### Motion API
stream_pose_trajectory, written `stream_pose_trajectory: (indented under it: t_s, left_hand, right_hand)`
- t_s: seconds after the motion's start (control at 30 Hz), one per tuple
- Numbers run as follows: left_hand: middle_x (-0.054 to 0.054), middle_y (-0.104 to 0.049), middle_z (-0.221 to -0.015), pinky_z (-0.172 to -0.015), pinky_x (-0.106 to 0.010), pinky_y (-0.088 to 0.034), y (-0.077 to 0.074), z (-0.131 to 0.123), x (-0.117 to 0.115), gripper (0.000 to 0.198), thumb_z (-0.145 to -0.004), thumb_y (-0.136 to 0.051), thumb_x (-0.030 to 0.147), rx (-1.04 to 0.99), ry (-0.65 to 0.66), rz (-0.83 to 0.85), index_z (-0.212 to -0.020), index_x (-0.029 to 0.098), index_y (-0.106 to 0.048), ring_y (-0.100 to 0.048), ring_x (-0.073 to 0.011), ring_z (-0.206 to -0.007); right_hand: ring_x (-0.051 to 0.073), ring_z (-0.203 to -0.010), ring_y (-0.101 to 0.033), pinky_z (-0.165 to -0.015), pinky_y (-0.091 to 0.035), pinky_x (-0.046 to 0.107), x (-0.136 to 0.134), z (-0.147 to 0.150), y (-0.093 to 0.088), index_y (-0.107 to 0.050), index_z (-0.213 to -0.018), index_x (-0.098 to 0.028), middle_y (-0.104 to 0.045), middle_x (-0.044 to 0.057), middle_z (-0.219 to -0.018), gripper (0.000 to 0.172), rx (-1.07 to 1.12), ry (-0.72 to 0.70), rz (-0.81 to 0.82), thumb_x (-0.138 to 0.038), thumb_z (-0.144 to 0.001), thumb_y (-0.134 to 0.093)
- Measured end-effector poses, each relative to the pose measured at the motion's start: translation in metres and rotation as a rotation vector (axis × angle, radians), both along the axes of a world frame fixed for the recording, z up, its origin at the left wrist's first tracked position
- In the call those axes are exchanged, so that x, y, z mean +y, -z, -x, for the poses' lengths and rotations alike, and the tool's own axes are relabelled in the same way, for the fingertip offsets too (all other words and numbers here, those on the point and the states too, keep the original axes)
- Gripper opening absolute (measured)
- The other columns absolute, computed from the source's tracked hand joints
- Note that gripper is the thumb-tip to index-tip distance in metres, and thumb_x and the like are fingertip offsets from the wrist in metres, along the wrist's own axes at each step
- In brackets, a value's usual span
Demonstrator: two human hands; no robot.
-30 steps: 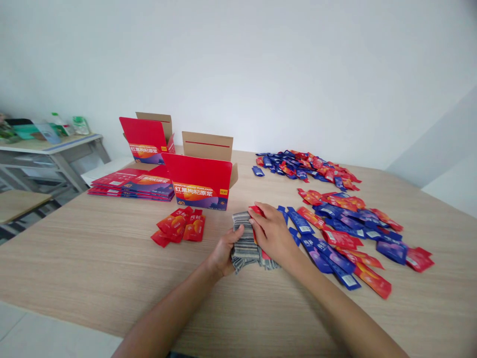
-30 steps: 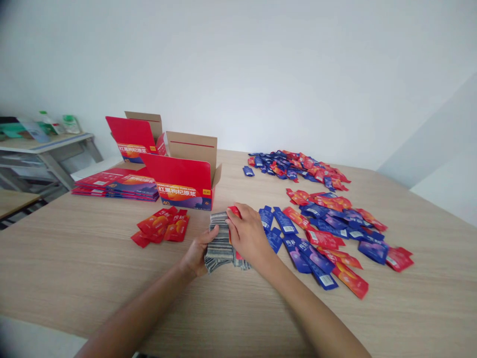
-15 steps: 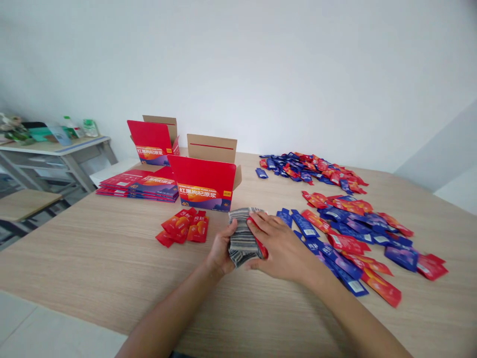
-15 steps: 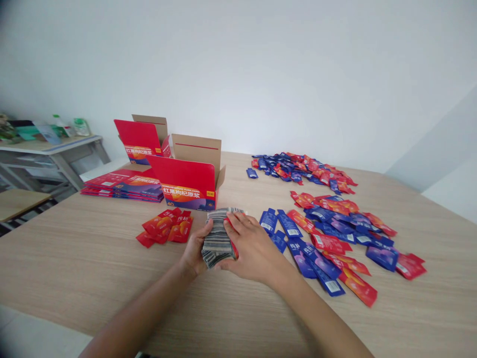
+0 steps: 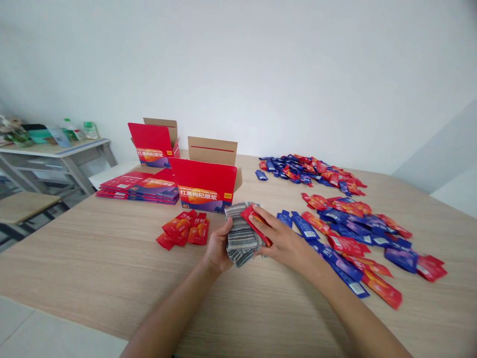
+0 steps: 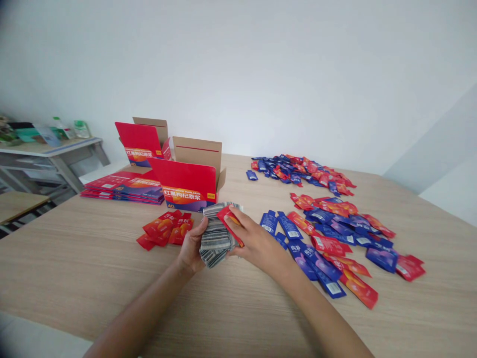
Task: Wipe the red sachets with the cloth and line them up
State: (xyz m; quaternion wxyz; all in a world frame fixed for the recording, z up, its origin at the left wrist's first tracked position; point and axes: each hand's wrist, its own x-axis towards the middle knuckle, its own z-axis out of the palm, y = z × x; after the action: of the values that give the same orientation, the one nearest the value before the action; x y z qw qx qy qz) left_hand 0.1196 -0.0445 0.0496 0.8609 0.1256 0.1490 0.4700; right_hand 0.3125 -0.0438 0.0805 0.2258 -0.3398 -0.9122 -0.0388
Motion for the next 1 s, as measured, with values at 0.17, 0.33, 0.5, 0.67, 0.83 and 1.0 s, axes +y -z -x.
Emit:
stream_pose_trajectory:
  t_s: [0.17, 0.33, 0.5, 0.67, 0.83, 1.0]
  left_hand:
    - [-0.016, -0.074, -0.109, -0.103, -0.045, -0.046, -0.004, 0.002, 0.0, 0.048, -0.098, -0.041, 0.041, 0.009, -0.045, -0.01, -0.124, 0.006, -0.063, -0.068, -0.0296, -0.108]
    - [-0.017, -0.075, -0.103, -0.101, -0.044, -0.046, 0.0, 0.005, 0.001, 0.049, -0.098, -0.042, 0.043, 0.002, 0.012, 0.009, -0.119, 0.004, -0.064, -0.069, -0.0298, -0.104]
    - [-0.016, -0.074, -0.1, -0.094, -0.044, -0.051, 0.005, -0.001, -0.003, 0.051, -0.096, -0.042, 0.046, -0.02, 0.072, -0.007, -0.117, 0.006, -0.066, -0.07, -0.03, -0.099]
    - [-0.015, -0.073, -0.089, -0.077, -0.038, -0.056, 0.008, 0.001, -0.006, 0.059, -0.09, -0.048, 0.061, -0.047, 0.054, -0.028, -0.101, 0.007, -0.07, -0.069, -0.0265, -0.082]
    - [-0.007, -0.063, -0.069, -0.047, -0.029, -0.05, 0.009, 0.007, -0.004, 0.06, -0.089, -0.046, 0.065, -0.114, 0.175, -0.036, -0.099, 0.01, -0.067, -0.059, -0.0172, -0.053]
    - [-0.011, -0.065, -0.083, -0.067, -0.035, -0.055, 0.0, -0.001, -0.003, 0.068, -0.086, -0.048, 0.069, -0.076, 0.015, -0.065, -0.12, 0.012, -0.062, -0.063, -0.0206, -0.069]
  right_hand:
    - [0.038, -0.12, -0.057, -0.096, -0.052, 0.057, 0.0, 0.004, -0.002, -0.046, -0.144, -0.017, -0.055, 0.022, -0.131, 0.092, 0.054, 0.059, -0.066, -0.068, -0.071, -0.071]
    - [0.034, -0.127, -0.052, -0.103, -0.048, 0.053, -0.005, 0.008, -0.001, -0.041, -0.146, -0.015, -0.052, 0.023, -0.137, 0.08, 0.123, -0.044, -0.029, -0.071, -0.089, -0.041]
    - [0.029, -0.121, -0.058, -0.101, -0.051, 0.047, -0.013, 0.017, 0.005, -0.054, -0.13, -0.016, -0.063, 0.018, -0.125, 0.064, 0.156, -0.153, 0.026, -0.064, -0.087, -0.057]
    - [0.021, -0.116, -0.062, -0.099, -0.053, 0.038, -0.02, 0.028, 0.01, -0.059, -0.121, -0.016, -0.068, 0.013, -0.117, 0.031, 0.076, -0.327, -0.003, -0.034, -0.096, -0.058]
    - [0.018, -0.126, -0.056, -0.11, -0.045, 0.039, -0.018, 0.03, 0.009, -0.06, -0.125, -0.018, -0.069, 0.008, -0.12, 0.03, -0.027, -0.401, -0.067, -0.015, -0.096, -0.053]
    - [0.017, -0.129, -0.055, -0.114, -0.041, 0.044, -0.006, 0.011, -0.01, -0.059, -0.126, -0.021, -0.065, 0.008, -0.132, 0.035, -0.022, -0.322, -0.113, -0.008, -0.096, -0.045]
